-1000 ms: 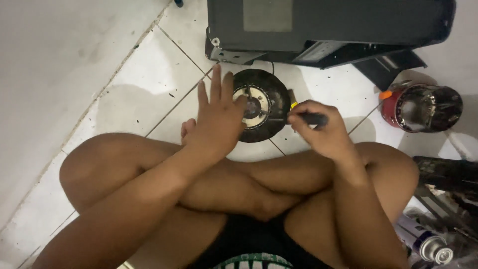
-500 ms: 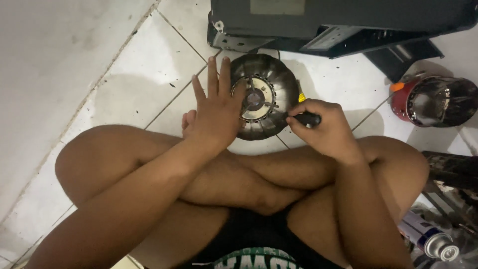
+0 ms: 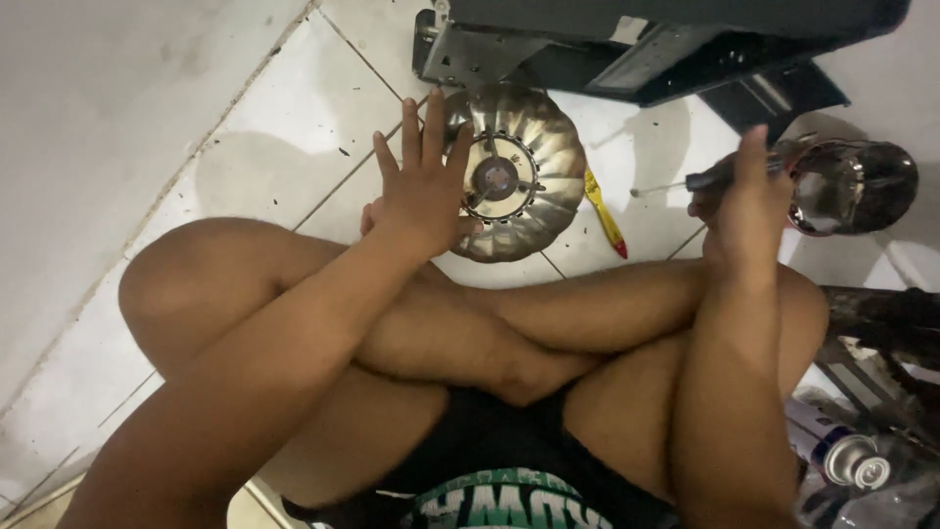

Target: Disassembling a portable gas stove and cleaning the burner head with a brush.

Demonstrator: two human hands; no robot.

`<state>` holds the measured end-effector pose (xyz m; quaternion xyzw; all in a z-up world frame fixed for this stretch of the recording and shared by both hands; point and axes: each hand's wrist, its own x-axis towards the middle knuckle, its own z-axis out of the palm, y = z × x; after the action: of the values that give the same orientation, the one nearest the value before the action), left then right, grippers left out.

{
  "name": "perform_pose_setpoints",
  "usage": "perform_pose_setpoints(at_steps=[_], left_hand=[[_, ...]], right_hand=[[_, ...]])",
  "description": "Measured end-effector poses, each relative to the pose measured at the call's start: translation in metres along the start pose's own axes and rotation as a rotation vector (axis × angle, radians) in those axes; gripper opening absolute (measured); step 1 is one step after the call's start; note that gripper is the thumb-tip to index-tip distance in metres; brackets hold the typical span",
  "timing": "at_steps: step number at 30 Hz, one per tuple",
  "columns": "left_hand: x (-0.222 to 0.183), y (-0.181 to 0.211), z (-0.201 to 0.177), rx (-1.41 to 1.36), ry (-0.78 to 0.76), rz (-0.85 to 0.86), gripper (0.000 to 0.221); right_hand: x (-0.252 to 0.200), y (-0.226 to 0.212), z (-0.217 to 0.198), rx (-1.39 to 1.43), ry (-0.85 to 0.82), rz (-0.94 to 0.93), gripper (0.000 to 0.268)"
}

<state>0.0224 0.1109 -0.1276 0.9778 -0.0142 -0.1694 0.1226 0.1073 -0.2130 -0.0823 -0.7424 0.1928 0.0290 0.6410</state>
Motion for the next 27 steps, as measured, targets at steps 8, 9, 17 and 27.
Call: perform_pose_setpoints(at_steps=[8, 9, 17, 27], left_hand=[[-0.008, 0.003, -0.006, -0.069, -0.007, -0.049, 0.116], [-0.007, 0.002, -0.006, -0.070, -0.001, -0.050, 0.116], [-0.010, 0.000, -0.006, -0.123, -0.011, -0.087, 0.113], [-0.011, 0.005, -0.037, -0.238, -0.124, -0.111, 0.110]], right_hand=[[0.018, 0.044, 0.019, -0.155, -0.041, 0.091, 0.013], [0.023, 0.050, 0.017, -0.155, -0.042, 0.086, 0.013], [0.016, 0.054, 0.024, -1.017, -0.075, 0.090, 0.020], [-0.016, 0.050, 0.040, -1.267, -0.121, -0.395, 0.027]])
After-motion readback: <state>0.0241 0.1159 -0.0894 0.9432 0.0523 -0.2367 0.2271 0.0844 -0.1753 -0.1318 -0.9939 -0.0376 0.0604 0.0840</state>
